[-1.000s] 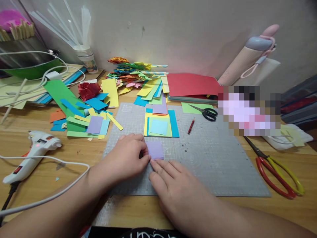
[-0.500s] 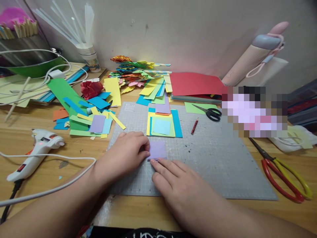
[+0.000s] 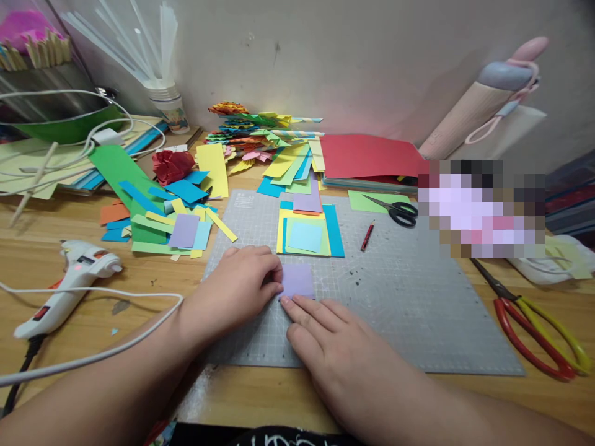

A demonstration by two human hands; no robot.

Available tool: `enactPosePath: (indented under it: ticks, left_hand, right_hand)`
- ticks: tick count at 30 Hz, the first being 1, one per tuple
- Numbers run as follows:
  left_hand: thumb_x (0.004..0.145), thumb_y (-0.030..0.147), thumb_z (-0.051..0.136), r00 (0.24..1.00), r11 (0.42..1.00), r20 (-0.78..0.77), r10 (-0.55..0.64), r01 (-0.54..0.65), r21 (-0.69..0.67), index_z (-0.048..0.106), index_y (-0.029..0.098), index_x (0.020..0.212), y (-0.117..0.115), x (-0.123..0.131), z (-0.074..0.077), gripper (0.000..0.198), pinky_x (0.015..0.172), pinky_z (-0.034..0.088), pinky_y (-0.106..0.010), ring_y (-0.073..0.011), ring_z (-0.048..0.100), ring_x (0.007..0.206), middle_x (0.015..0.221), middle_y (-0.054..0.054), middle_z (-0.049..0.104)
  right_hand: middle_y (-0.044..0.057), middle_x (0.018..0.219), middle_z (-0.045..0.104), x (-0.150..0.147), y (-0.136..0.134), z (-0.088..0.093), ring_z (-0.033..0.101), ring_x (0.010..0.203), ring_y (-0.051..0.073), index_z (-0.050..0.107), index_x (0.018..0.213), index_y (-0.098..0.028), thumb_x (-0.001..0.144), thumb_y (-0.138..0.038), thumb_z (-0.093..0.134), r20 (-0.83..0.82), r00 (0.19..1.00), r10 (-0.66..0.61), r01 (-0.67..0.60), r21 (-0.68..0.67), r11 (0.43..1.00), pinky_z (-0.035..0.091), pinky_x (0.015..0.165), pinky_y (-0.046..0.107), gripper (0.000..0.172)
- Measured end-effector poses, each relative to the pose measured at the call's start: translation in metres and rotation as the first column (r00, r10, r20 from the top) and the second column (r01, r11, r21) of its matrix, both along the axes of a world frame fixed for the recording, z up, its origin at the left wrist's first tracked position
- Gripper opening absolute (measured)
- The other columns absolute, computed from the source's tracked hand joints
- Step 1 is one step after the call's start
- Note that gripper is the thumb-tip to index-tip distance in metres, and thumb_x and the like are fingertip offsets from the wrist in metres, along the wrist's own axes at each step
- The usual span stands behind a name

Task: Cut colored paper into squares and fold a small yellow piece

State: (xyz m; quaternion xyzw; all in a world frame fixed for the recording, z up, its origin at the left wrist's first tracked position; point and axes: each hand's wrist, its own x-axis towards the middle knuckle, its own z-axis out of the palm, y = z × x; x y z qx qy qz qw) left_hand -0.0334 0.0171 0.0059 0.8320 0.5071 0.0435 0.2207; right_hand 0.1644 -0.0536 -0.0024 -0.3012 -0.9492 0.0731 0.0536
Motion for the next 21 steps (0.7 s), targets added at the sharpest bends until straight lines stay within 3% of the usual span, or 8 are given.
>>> enactPosePath:
  ticks: [14,21]
  left_hand:
    - [0.08,0.022,0.057,1.0,1.0,-0.004,0.006,-0.006,-0.014,0.061,0.022,0.075,0.0006,0.0015,0.0006,0.007,0.076,0.033,-0.036,-0.0199,0.056,0.085,0.084,0.002,0.062]
    - [0.08,0.02,0.054,1.0,1.0,0.007,-0.009,0.009,-0.002,0.061,0.022,0.076,-0.0004,-0.0008,0.0004,0.008,0.076,0.033,-0.036,-0.0193,0.056,0.084,0.084,0.002,0.062]
  right_hand:
    - [0.018,0.137,0.051,0.0,0.0032,0.0024,0.05,0.121,0.03,0.06,0.103,-0.011,0.087,-0.011,0.046,-0.014,1.0,-0.004,0.004,-0.009,1.0,0.042,0.097,0.042,0.022]
    - [0.012,0.14,0.05,-0.0003,0.0055,0.0023,0.047,0.122,0.026,0.059,0.109,-0.012,0.088,-0.015,0.046,0.008,1.0,-0.016,0.017,-0.045,0.999,0.034,0.102,0.041,0.024]
